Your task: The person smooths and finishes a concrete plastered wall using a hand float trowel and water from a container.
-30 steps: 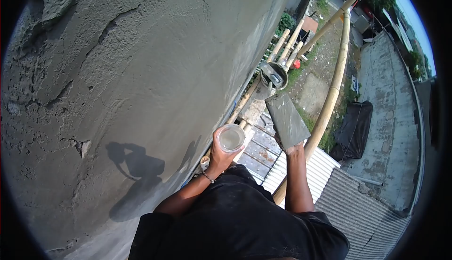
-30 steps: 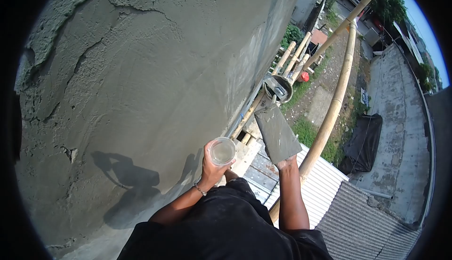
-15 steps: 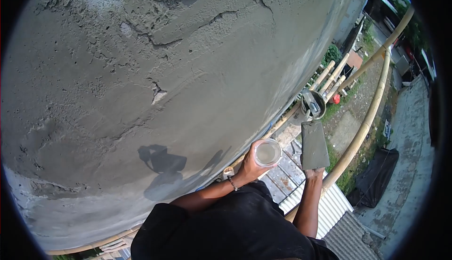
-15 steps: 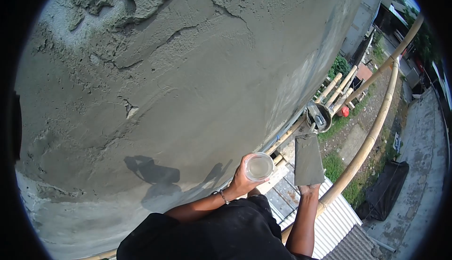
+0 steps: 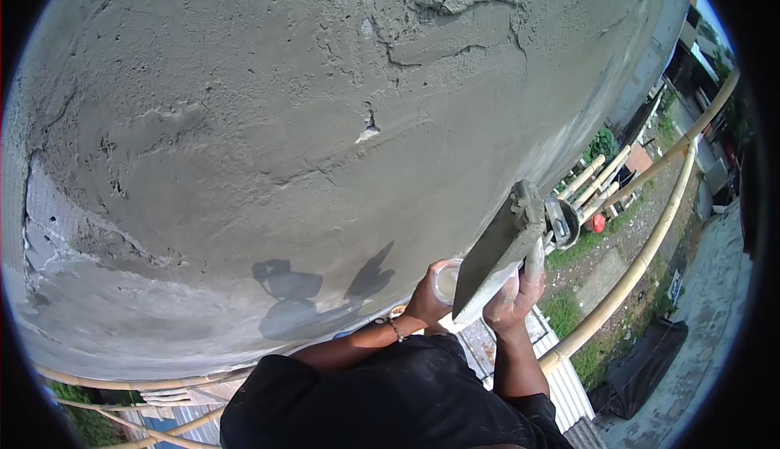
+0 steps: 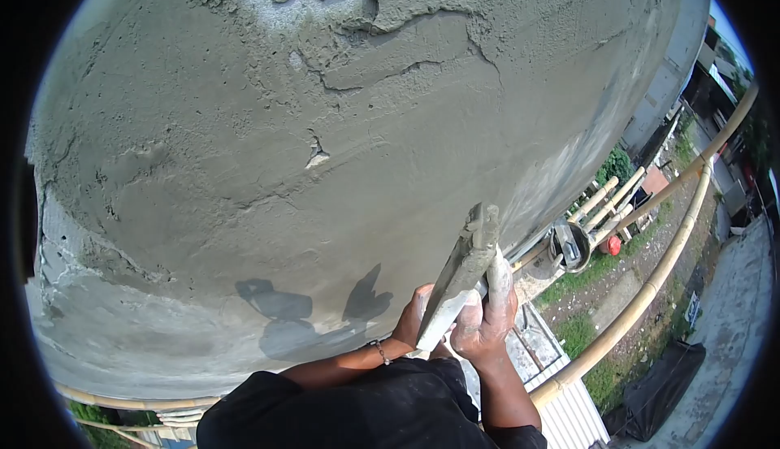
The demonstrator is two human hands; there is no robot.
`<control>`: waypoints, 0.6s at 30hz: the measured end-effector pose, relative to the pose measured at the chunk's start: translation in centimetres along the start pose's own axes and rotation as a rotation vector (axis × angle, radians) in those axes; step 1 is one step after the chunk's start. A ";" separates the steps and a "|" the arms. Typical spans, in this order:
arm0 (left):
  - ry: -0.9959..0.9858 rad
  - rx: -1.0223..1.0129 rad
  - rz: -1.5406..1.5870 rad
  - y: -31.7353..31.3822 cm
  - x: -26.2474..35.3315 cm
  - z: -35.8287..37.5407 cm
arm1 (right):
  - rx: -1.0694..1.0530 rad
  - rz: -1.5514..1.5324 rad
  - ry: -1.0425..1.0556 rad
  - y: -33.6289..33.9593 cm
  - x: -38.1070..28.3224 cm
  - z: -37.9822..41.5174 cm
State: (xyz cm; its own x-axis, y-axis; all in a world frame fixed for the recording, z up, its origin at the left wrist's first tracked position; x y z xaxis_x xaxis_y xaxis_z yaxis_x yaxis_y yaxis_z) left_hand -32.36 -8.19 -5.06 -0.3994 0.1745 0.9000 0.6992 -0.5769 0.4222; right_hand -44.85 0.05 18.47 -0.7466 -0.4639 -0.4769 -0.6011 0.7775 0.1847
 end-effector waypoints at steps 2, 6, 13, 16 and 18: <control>0.022 -0.084 0.227 0.0 0.0 0.6 | -0.091 0.175 0.336 -3.5 -4.1 -3.1; -0.005 0.040 0.072 1.8 2.6 1.9 | -0.136 0.130 0.626 -8.6 -7.8 -7.5; -0.048 0.100 0.139 5.0 2.7 4.0 | -0.298 0.220 0.405 -12.9 -6.8 -9.1; 0.082 0.015 0.247 5.0 0.3 3.8 | -0.327 0.299 0.326 -12.5 -6.3 -7.5; 0.074 0.009 0.198 5.1 0.1 3.9 | -0.359 0.332 0.318 -11.3 -6.6 -7.4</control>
Point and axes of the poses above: each hand's wrist, its own z-axis away from the middle knuckle, its own y-axis out of the back of the hand, x = y × z, the point moved 9 cm from there along -z, towards the middle knuckle, and after that the axes turned 15 degrees about y, right-handed, at the moved point
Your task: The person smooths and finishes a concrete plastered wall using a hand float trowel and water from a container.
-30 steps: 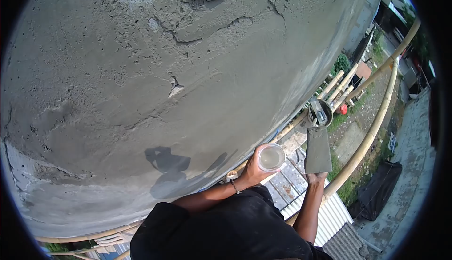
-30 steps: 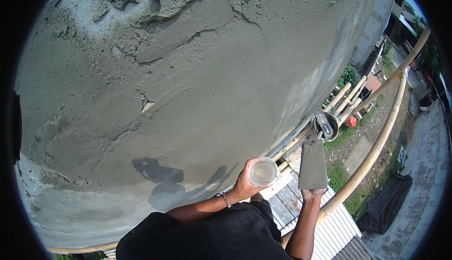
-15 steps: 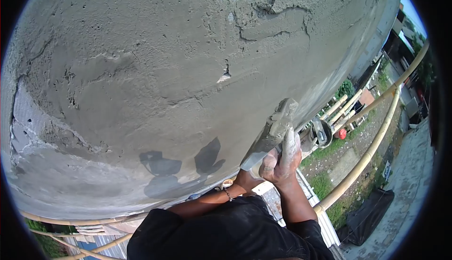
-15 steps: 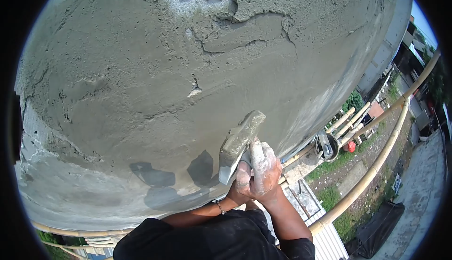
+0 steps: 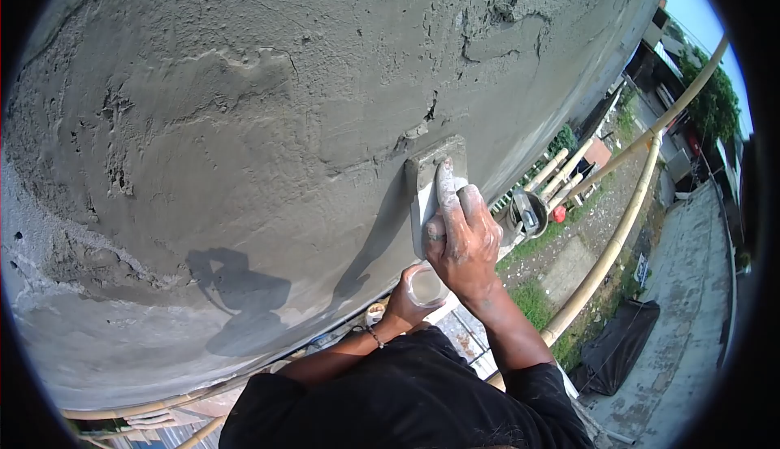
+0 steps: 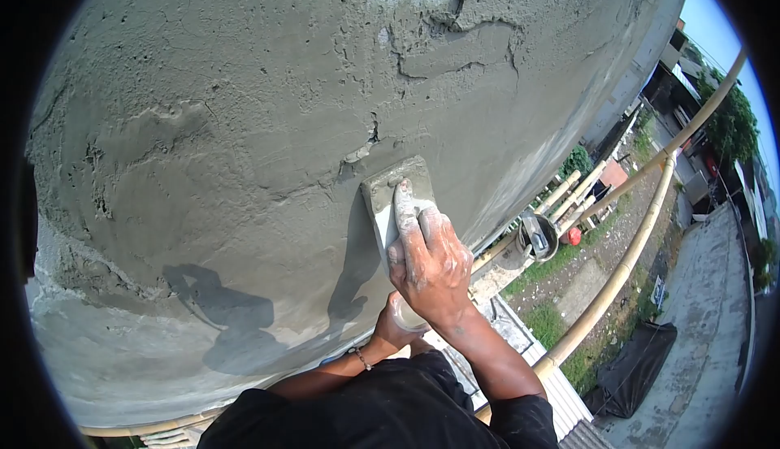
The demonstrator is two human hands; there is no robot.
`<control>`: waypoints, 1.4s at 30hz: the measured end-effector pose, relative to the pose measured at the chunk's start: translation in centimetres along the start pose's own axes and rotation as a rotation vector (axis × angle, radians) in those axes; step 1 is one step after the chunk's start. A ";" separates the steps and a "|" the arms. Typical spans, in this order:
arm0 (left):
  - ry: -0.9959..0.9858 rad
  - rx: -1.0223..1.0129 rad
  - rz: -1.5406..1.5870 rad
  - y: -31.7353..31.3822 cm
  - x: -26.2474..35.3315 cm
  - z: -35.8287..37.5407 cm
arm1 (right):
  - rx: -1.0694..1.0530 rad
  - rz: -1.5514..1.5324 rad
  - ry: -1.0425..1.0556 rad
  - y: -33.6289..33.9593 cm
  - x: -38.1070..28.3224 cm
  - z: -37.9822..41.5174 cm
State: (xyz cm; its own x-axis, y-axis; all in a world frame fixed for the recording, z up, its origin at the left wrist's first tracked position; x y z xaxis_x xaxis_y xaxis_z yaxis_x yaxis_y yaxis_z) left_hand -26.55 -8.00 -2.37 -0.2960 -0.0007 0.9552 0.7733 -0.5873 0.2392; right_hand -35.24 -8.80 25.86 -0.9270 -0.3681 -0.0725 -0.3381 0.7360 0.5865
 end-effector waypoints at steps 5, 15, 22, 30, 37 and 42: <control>-0.148 0.098 -0.062 1.0 2.6 1.3 | -0.072 -0.012 -0.160 1.9 1.4 1.5; -0.166 0.125 -0.053 2.1 3.5 3.1 | 0.033 -0.038 0.034 0.0 -0.5 -1.5; -0.126 0.104 0.016 2.0 2.4 3.3 | -0.087 -0.075 -0.086 2.0 0.6 0.9; -0.104 0.066 0.059 1.4 1.5 3.6 | 0.156 -0.042 0.023 1.0 0.8 -3.8; -0.125 0.050 0.014 1.3 2.4 4.1 | -0.259 0.031 -0.088 -0.3 1.2 1.6; -0.101 0.060 0.029 1.2 2.9 3.9 | 0.067 -0.071 -0.131 5.4 2.3 -0.6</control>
Point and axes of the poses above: each hand's wrist, its own z-axis away from the middle knuckle, its own y-axis out of the back of the hand, x = y × z, the point moved 9 cm from there along -z, towards the middle knuckle, and after that the axes turned 15 degrees about y, right-handed, at the moved point
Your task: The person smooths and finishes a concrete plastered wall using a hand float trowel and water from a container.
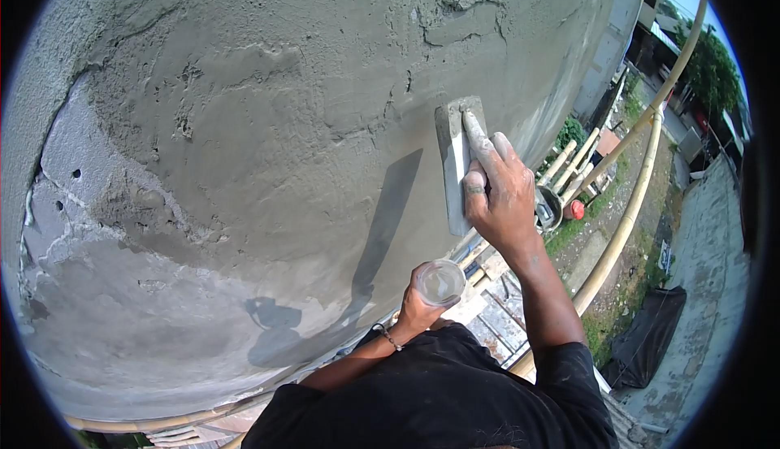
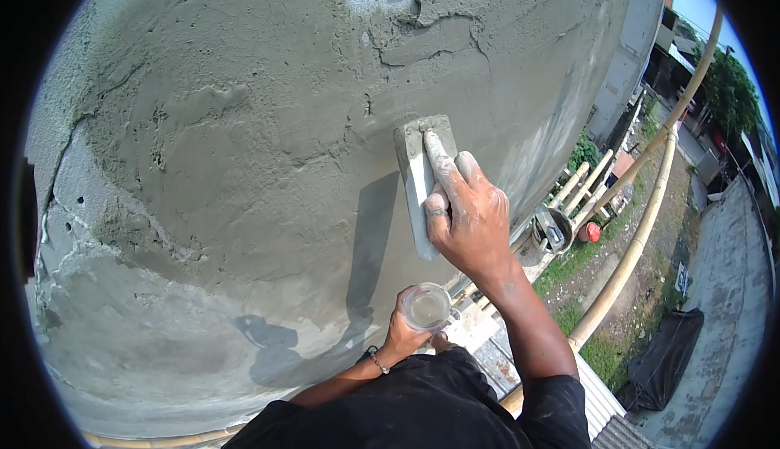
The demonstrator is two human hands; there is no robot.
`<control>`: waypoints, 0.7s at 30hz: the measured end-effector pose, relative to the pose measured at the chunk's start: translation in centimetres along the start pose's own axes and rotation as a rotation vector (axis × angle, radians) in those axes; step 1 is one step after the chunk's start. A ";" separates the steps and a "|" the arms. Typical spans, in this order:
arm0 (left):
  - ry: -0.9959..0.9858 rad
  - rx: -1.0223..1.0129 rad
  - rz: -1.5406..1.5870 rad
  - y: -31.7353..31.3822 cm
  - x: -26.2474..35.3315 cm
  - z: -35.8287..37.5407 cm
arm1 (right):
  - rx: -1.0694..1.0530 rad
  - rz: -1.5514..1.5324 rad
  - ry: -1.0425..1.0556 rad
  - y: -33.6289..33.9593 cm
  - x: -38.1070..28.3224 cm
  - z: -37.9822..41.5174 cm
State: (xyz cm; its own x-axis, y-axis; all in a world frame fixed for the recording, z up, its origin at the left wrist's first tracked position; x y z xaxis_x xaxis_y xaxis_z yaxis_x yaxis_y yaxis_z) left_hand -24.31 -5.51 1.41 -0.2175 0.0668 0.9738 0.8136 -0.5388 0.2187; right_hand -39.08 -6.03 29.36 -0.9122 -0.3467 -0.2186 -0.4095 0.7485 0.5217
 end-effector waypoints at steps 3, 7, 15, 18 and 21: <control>-0.018 0.024 -0.026 0.1 0.3 0.1 | 0.124 0.008 0.165 0.7 -2.8 -4.7; -0.099 0.062 -0.048 0.5 1.0 0.3 | 0.054 0.024 0.193 -4.4 -3.4 -2.3; -0.087 0.039 0.021 2.2 1.3 0.6 | -0.333 0.046 0.055 -4.9 -2.5 2.3; -0.053 0.125 -0.077 2.9 1.9 1.0 | -0.030 -0.076 0.043 -0.9 -3.0 -3.0; -0.040 0.089 -0.032 3.4 1.5 1.4 | 0.100 -0.007 0.220 -1.0 -5.6 -6.7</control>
Point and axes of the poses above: each hand's wrist, its own z-axis away from the middle knuckle, its own y-axis out of the back of the hand, x = y × z, the point moved 9 cm from there along -z, towards the middle knuckle, and after that the axes turned 15 degrees about y, right-handed, at the moved point
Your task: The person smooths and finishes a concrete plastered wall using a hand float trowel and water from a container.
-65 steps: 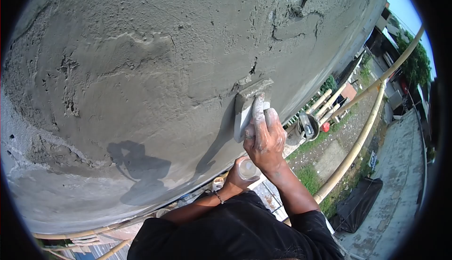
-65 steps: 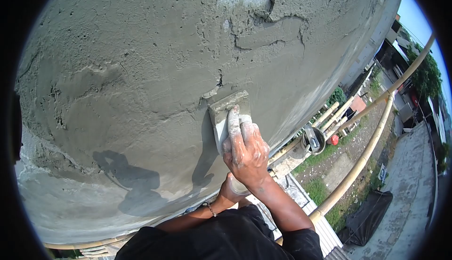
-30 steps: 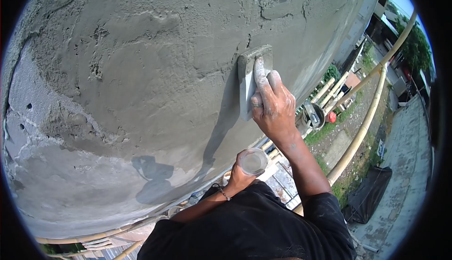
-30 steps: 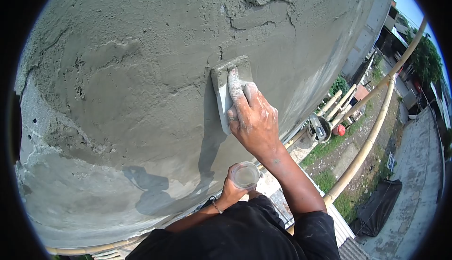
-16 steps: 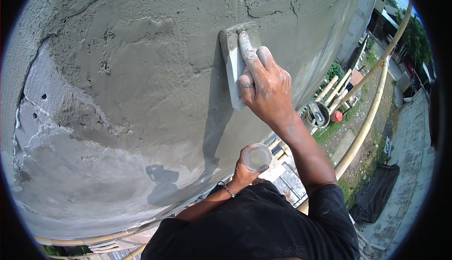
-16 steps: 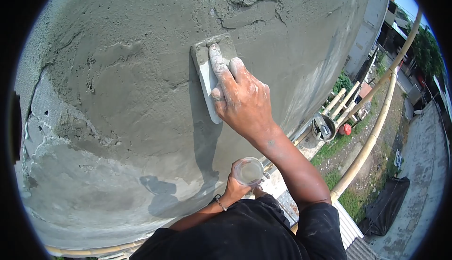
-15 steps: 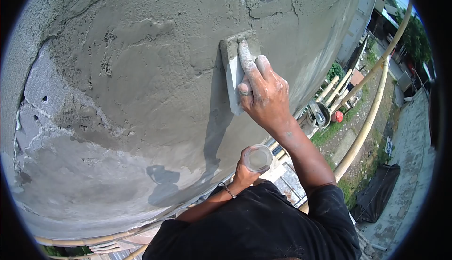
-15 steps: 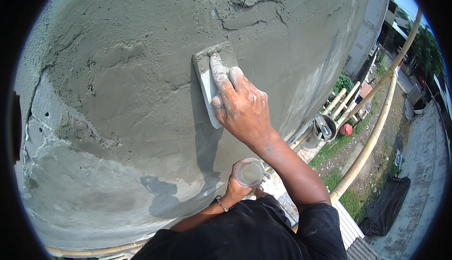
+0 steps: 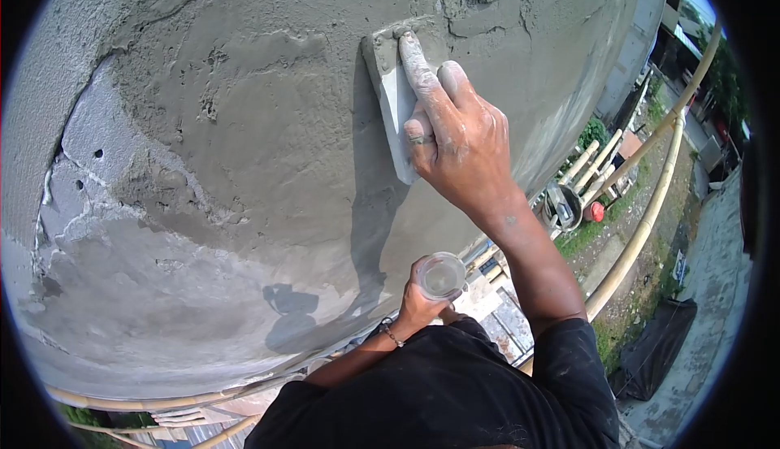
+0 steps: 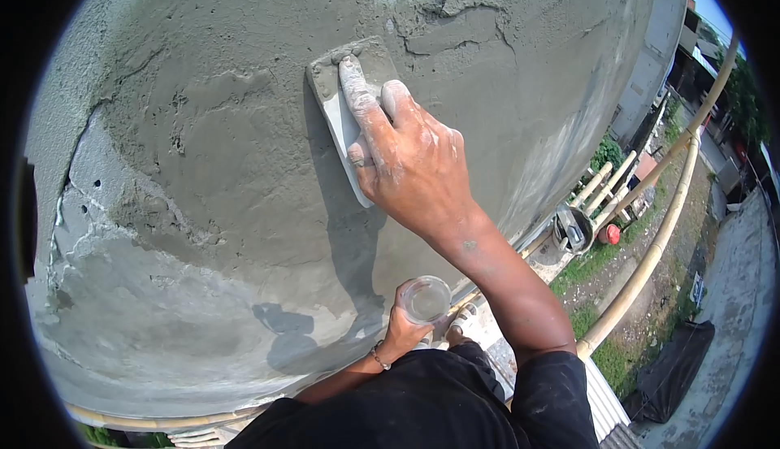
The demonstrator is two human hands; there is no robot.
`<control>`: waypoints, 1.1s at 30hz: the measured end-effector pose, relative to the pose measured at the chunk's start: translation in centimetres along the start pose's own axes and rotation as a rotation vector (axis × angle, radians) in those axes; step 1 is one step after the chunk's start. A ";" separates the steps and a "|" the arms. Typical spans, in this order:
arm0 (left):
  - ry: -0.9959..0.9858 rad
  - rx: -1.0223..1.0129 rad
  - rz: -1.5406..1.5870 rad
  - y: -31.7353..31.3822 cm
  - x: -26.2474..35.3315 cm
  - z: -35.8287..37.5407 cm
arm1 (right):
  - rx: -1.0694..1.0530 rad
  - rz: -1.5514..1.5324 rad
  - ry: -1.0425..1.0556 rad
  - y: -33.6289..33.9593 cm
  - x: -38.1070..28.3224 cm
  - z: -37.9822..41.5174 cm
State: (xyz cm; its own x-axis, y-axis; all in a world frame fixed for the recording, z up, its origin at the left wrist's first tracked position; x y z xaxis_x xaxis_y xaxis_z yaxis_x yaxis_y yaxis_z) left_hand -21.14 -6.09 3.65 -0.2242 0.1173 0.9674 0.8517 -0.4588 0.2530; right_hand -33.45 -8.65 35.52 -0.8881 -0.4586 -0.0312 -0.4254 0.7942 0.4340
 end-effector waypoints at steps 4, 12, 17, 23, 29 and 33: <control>0.005 0.041 0.045 0.4 -0.4 0.6 | -0.078 0.039 0.027 -3.8 -0.2 3.5; 0.072 0.002 0.038 1.7 -0.8 2.6 | -0.064 -0.010 -0.049 -1.1 0.1 8.2; 0.043 0.124 0.012 3.3 -1.4 3.8 | 0.263 0.079 0.188 -0.8 -1.0 -1.2; 0.036 0.186 -0.030 5.1 -0.6 5.0 | 0.280 0.016 0.226 -3.8 -2.1 0.7; 0.025 0.150 -0.004 6.8 -0.4 5.5 | 0.223 0.000 0.271 -6.7 -2.3 5.3; 0.087 0.097 0.050 6.7 -1.5 6.0 | 0.335 0.149 0.290 -2.7 -3.1 -4.1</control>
State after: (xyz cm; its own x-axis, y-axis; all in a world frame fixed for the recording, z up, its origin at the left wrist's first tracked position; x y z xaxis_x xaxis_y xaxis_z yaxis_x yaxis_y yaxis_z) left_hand -12.23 -4.02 3.88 -0.2173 0.0178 0.9760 0.9036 -0.3744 0.2080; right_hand -28.87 -11.01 38.14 -0.8789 -0.3840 0.2829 -0.3717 0.9231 0.0983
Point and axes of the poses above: each hand's wrist, its own z-axis away from the middle knuckle, its own y-axis out of the back of the hand, x = y × z, the point moved 9 cm from there along -z, towards the middle knuckle, and after that the axes turned 15 degrees about y, right-handed, at the moved point
